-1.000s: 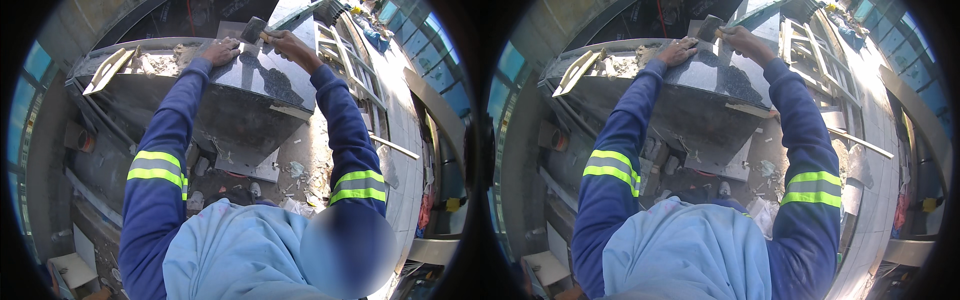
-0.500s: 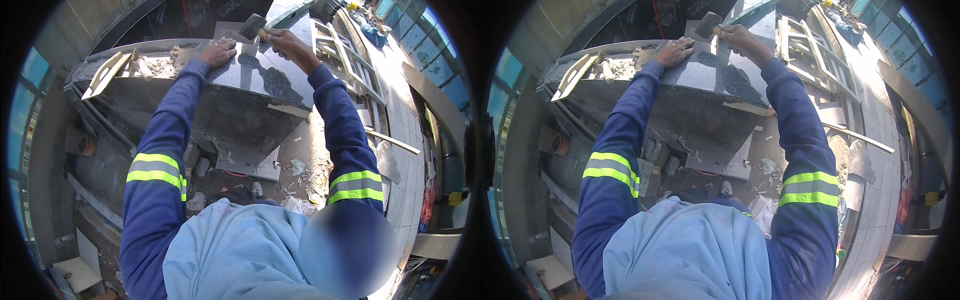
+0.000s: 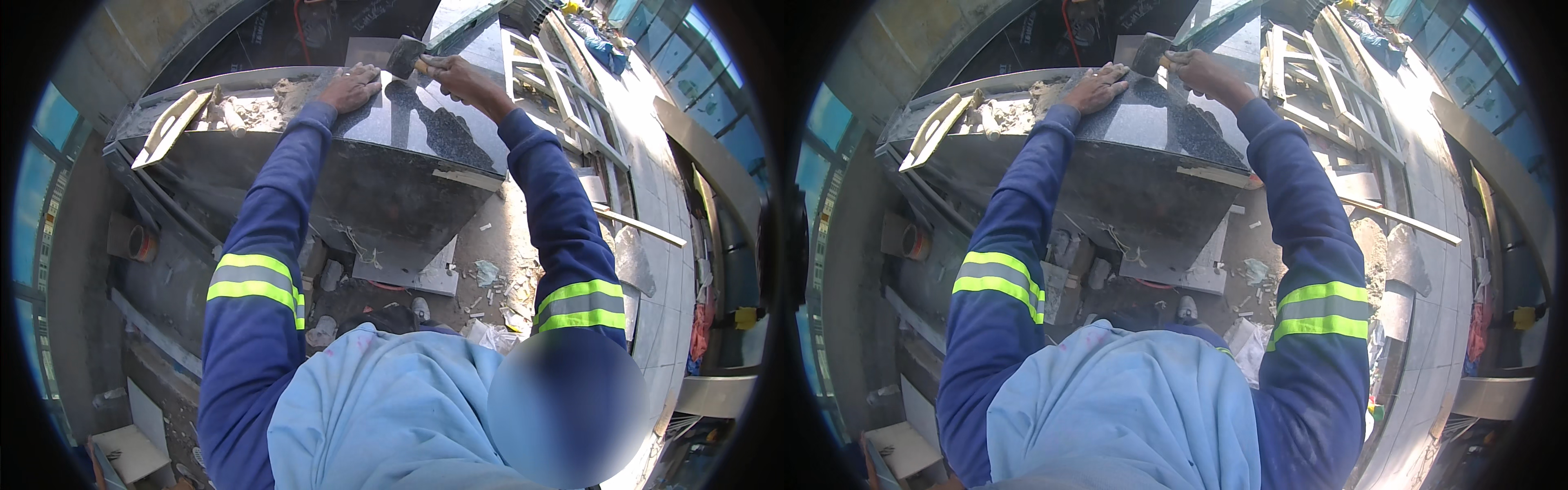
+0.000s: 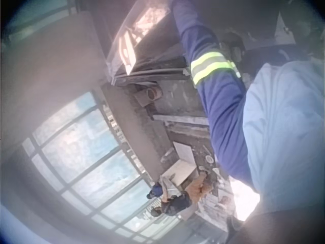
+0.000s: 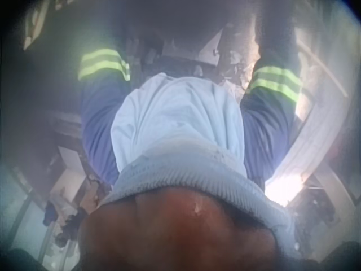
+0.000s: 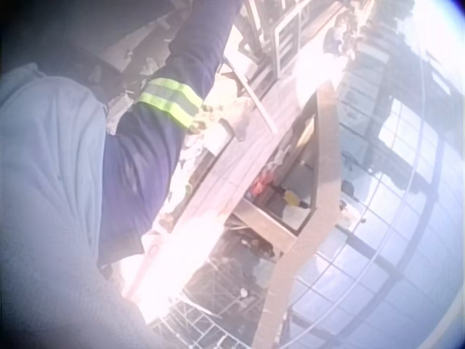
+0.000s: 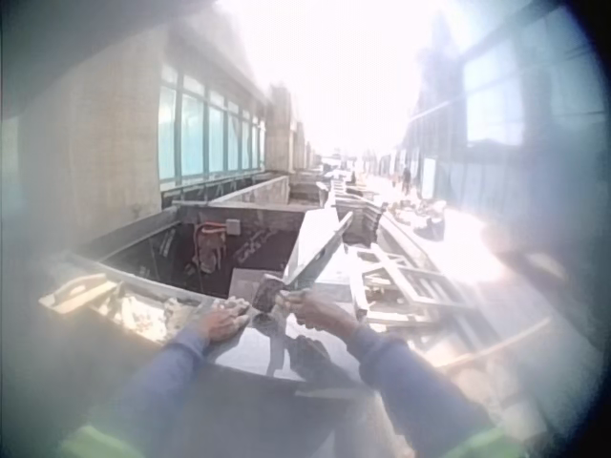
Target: The person installs a dark stone tile onto a curved surface using a rubber mallet to tap it into place, a spirit level to check alignment, and a chisel to remove excess mortar. The person repeatedly adjusts the tile and checks its level during the process.
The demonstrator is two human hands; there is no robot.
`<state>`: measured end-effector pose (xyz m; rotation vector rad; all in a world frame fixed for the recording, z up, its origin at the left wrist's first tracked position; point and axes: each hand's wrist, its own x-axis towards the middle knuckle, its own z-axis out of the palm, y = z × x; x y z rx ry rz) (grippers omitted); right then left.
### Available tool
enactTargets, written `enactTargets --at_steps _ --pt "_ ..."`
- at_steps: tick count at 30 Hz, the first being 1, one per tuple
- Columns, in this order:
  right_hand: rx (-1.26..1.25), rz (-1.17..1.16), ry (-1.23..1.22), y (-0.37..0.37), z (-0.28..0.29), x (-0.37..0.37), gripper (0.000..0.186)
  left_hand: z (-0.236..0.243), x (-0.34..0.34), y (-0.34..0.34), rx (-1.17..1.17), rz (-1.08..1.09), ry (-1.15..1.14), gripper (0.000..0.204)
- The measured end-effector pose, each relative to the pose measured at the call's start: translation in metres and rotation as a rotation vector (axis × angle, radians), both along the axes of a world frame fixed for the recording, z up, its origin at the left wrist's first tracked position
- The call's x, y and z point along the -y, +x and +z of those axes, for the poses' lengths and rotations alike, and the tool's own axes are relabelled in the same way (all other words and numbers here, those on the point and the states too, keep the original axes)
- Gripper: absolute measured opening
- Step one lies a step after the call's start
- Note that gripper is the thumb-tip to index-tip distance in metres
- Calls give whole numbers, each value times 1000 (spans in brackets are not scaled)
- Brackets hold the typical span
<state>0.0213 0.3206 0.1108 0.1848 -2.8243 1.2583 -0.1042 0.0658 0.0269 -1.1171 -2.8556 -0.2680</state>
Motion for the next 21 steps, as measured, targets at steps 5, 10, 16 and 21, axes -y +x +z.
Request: enactTargets --at_steps 5,10,16,21 --pt "-54 -30 52 5 0 -5 48 3 -3 9 -80 4 -157 67" --pt "-96 -76 -18 25 0 -6 51 -5 -3 13 -22 83 -24 72" --pt "50 2 302 43 9 2 47 -6 -2 11 -20 114 -59 73" --pt "-256 52 144 19 -40 -23 47 -7 -7 8 -34 106 -21 75"
